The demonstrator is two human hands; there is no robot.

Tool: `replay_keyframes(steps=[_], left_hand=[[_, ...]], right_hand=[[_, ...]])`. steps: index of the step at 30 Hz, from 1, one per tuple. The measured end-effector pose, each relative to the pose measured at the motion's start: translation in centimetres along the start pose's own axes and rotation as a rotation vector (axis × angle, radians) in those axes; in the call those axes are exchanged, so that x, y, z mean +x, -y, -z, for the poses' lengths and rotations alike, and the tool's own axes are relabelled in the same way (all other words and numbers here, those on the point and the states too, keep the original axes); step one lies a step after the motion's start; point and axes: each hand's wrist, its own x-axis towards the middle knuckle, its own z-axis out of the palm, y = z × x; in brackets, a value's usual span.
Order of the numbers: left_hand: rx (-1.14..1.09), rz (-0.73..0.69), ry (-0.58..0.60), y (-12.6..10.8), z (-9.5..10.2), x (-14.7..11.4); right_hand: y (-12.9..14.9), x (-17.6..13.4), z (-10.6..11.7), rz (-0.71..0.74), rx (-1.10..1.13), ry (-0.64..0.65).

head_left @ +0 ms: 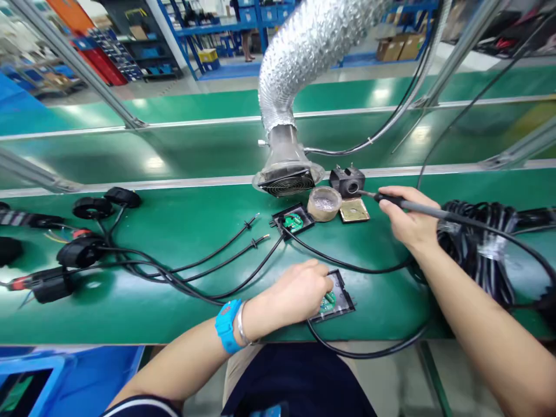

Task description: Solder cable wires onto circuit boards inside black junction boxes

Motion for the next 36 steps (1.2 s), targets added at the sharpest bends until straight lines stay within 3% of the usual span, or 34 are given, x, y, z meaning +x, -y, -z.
replay_keyframes(steps=[8,13,18,22,24,26,28,32,36], left_hand=[[-0.033,0.05,0.048,0.1,0.1,0.2],[-0.049,0.053,0.032,0.1,-0.2,0.4],[-0.133,0.056,-0.037,-0.3,0.5,-0.3],[-0.307,0.105,-0.22,-0.6,1.2,-2.8],[-0.357,0.12,-0.275,-0.8,1.1,-4.2],[-0.367,0.103,-0.262,-1.2,0.6,-4.9],[-0.368,0.07,-0.218,-1.4,-0.3,-5.0],[-0.385,0.099,-0.2,-1.5,-1.9,-4.0],[-0.339,0.174,-0.219,-0.9,-1.9,-4.2]], right_hand=[[-2.0,1.7,-5.3,0.03,-0.188,0.163],[-2.7,2.9,-6.3,0.049,-0.238,0.267],[0.0,0.0,-3.9,-0.052,-0.271,0.318],[7.0,-5.3,1.3,-0.07,-0.256,0.427],[11.2,-7.9,3.5,-0.094,-0.123,0.502],[14.7,-10.3,4.1,-0.054,-0.016,0.577],[16.7,-12.1,3.5,-0.037,-0.046,0.599],[16.6,-12.8,2.2,-0.075,-0.07,0.688],[14.7,-10.5,4.4,-0.22,0.034,0.816]])
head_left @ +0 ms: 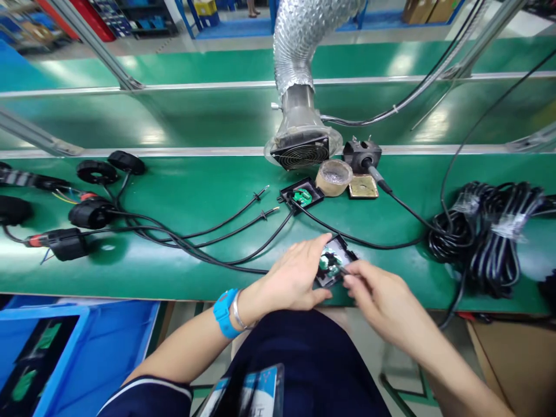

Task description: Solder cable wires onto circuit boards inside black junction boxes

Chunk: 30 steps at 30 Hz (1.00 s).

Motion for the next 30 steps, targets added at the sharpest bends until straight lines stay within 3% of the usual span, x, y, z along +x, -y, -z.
replay_keyframes(steps=[3,7,12,16,25,30], left_hand=[[0.056,-0.055,0.054,0.5,1.7,-0.9],[0.195,-0.098,0.12,0.0,3.0,-1.8],[0.297,-0.075,0.104,-1.7,0.9,-1.4],[0.284,-0.103,0.069,-1.4,-0.5,-1.0],[0.278,-0.185,0.098,-0.3,-0.2,-1.2],[0.273,-0.155,0.065,-0.4,-0.5,-1.3]], right_hand=[[-1.2,0.0,2.3,-0.038,-0.002,0.024],[-2.6,0.5,2.2,0.046,-0.031,0.102],[-3.0,0.5,0.4,0.14,-0.096,0.02],[-2.7,0.4,-0.6,0.184,-0.028,0.031],[-2.2,1.7,-1.2,0.311,-0.449,-0.011],[-1.4,1.7,-1.7,0.37,-0.599,-0.08]])
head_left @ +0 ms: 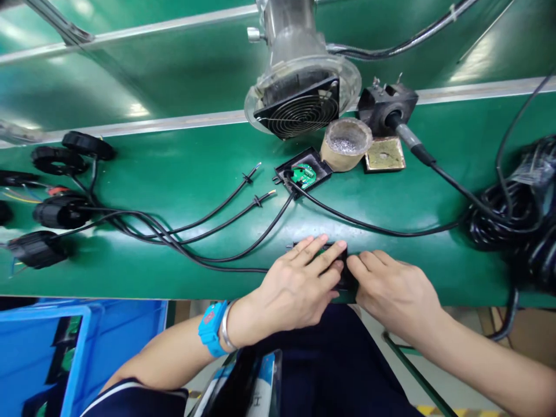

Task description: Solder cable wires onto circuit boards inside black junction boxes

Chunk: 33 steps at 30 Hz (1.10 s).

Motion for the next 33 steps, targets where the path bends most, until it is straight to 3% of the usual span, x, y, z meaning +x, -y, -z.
replay_keyframes(steps=[3,9,12,16,24,27,29,31,33], left_hand=[[0.005,-0.001,-0.045,-0.4,-0.4,-0.5],[0.109,0.011,-0.284,-1.5,-1.8,-2.6],[0.227,0.003,-0.242,-2.0,-1.9,-2.8],[0.323,0.009,-0.095,-2.3,-1.5,-2.4],[0.209,0.067,0.035,-2.2,-1.3,-1.6],[0.171,0.066,0.059,-2.1,-1.0,-1.7],[0.129,0.055,0.065,-2.0,-0.3,-2.0],[0.033,0.023,0.045,-1.5,1.0,-2.3],[-0.1,0.018,-0.049,-0.4,2.5,-2.0]], right_hand=[[-0.2,-0.5,-0.6,0.0,0.023,-0.053],[-1.6,-1.6,-1.9,0.064,0.21,-0.103],[-1.9,-1.7,-2.2,0.087,0.26,-0.124],[-1.9,-1.6,-2.3,0.084,0.274,-0.093],[-2.2,-1.6,-1.3,0.049,0.369,-0.033],[-2.8,0.3,0.3,0.075,0.424,0.011],[-2.9,2.9,1.1,0.065,0.44,-0.065],[-2.7,6.1,0.9,-0.016,0.422,-0.167],[-2.4,9.3,-0.1,-0.148,0.441,-0.153]])
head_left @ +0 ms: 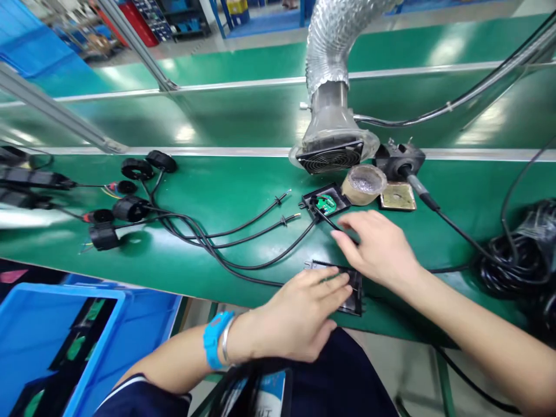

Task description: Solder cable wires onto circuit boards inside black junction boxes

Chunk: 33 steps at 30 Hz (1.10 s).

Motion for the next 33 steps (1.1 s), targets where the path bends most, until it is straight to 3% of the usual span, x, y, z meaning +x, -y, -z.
replay_keyframes(steps=[2,4,6,8,12,15,19,22,27,29,33], left_hand=[[-0.079,0.115,-0.168,1.8,1.4,1.3],[-0.035,0.34,-0.32,4.1,2.2,3.6],[0.038,0.493,-0.356,6.6,2.3,6.1],[0.07,0.538,-0.291,8.4,2.0,8.2],[0.101,0.394,-0.088,9.4,2.4,8.9],[0.179,0.2,0.016,8.7,3.7,7.1],[0.172,0.114,0.186,7.8,4.2,5.6],[0.127,0.077,0.183,7.0,3.2,5.3],[0.182,0.046,0.178,5.9,2.0,4.4],[0.193,0.02,0.189,5.8,2.1,4.0],[0.148,-0.011,0.184,6.1,2.6,3.9]], right_hand=[[-0.2,2.3,-1.7,-0.114,0.057,0.062],[-0.5,3.7,-2.5,-0.158,0.101,0.084],[-0.6,4.2,-2.1,-0.181,0.116,0.052],[-0.5,4.1,-0.8,-0.233,0.168,0.028],[-0.4,2.1,2.5,-0.281,0.253,0.094],[-1.3,-0.5,3.5,-0.174,0.122,0.13],[-2.7,-2.9,1.9,0.029,-0.253,0.074],[-2.5,-3.1,0.3,0.089,-0.478,0.031],[-1.3,-2.6,0.0,0.122,-0.451,0.074],[-1.4,-2.2,0.5,0.07,-0.251,0.183],[-2.1,-0.8,1.4,-0.132,0.049,0.587]])
